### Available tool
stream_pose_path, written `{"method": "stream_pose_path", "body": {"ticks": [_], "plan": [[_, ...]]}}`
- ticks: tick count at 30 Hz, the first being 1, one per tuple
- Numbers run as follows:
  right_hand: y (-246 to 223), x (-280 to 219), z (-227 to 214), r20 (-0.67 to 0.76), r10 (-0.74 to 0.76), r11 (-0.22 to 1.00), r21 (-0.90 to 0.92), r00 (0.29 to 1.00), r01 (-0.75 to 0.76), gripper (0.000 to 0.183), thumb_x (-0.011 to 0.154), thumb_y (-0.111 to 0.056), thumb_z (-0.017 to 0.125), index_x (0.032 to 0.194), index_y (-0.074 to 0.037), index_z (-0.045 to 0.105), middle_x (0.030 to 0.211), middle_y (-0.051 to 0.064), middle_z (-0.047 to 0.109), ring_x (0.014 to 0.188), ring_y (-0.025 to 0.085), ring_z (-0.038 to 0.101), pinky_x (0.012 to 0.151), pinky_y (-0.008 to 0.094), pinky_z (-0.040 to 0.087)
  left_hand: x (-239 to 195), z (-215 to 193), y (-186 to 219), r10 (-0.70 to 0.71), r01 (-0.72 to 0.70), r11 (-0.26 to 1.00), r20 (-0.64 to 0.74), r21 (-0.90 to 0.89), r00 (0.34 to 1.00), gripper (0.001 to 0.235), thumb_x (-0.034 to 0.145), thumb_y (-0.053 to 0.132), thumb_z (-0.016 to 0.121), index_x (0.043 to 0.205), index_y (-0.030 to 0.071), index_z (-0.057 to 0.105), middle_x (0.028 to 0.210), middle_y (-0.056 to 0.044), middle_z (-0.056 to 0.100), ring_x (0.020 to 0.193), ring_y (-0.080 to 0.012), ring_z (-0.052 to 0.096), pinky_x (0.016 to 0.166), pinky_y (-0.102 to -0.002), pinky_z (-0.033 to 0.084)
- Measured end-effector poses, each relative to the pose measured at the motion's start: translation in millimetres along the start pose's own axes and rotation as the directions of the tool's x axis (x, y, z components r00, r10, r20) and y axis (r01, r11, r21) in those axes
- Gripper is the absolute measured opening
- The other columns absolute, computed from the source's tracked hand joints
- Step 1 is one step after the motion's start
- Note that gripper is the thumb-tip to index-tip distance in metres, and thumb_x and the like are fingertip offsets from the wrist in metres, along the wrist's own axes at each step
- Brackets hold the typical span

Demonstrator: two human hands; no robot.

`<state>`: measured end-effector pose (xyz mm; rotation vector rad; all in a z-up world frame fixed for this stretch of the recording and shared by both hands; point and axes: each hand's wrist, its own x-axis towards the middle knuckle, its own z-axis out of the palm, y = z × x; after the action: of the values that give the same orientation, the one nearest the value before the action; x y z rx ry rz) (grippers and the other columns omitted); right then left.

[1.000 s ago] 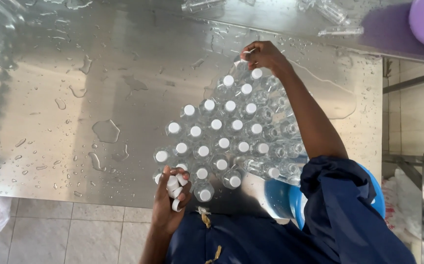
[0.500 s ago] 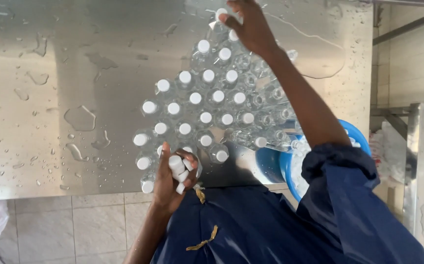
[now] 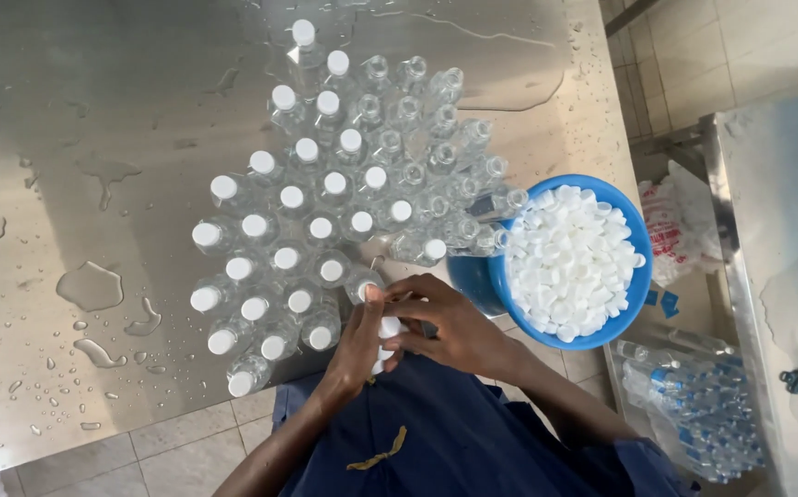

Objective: The person picks up clear plastic bottles from a stainless steel table and screws white caps onto them. The person then places the capped bottles into a larger group of finished bottles on the left side of the table.

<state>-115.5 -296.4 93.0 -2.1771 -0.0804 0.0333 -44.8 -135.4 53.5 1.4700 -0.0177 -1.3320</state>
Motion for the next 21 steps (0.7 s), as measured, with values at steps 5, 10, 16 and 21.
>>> {"method": "stream_pose_path", "body": {"ticks": [5, 10, 16, 21], "plan": [[28, -9, -40, -0.207, 0.164, 0.986, 0.065, 0.965, -0.153, 0.042, 0.092, -0.024, 0.089, 0.132, -0.014, 0.08, 0.126, 0.017, 0.072, 0.12, 0.042, 0.072, 0.1, 0.055, 0.058, 6, -13, -4, 0.228, -0.213, 0.97, 0.141, -0.116, 0.963, 0.09, 0.108, 0.072, 0.016, 0.095, 0.005, 0.074, 0.06, -0.015, 0.072, 0.036, -0.0151, 0.059, 0.033, -0.027, 0.042], [113, -17, -62, -0.39, 0.199, 0.85, -0.388, 0.899, -0.356, 0.037, 0.096, -0.018, 0.087, 0.132, -0.016, 0.079, 0.114, 0.008, 0.067, 0.114, 0.032, 0.067, 0.098, 0.049, 0.057, 8, -25, -23, 0.266, -0.201, 0.899, 0.123, -0.388, 0.956, 0.05, 0.116, 0.04, 0.05, 0.106, -0.002, 0.076, 0.089, -0.025, 0.079, 0.044, -0.0147, 0.064, 0.034, -0.024, 0.042], [108, -4, -69, -0.221, 0.431, 0.82, -0.309, 0.875, -0.482, 0.036, 0.103, -0.018, 0.077, 0.139, -0.022, 0.074, 0.117, 0.009, 0.07, 0.124, 0.032, 0.068, 0.112, 0.058, 0.05, -1, -38, -24, 0.294, -0.203, 0.77, 0.054, -0.605, 0.954, 0.026, 0.109, 0.016, 0.06, 0.123, -0.005, 0.068, 0.105, -0.025, 0.074, 0.051, -0.0119, 0.06, 0.038, -0.021, 0.037], [124, 7, -84, -0.102, 0.566, 0.824, 0.085, 0.818, -0.56, 0.039, 0.109, -0.037, 0.075, 0.133, -0.007, 0.077, 0.116, 0.016, 0.07, 0.122, 0.036, 0.07, 0.11, 0.058, 0.054, 0, -39, -21, 0.307, -0.182, 0.736, 0.082, -0.652, 0.948, 0.043, 0.104, 0.012, 0.058, 0.141, -0.008, 0.061, 0.116, -0.026, 0.073, 0.054, -0.009, 0.059, 0.039, -0.018, 0.035]]}}
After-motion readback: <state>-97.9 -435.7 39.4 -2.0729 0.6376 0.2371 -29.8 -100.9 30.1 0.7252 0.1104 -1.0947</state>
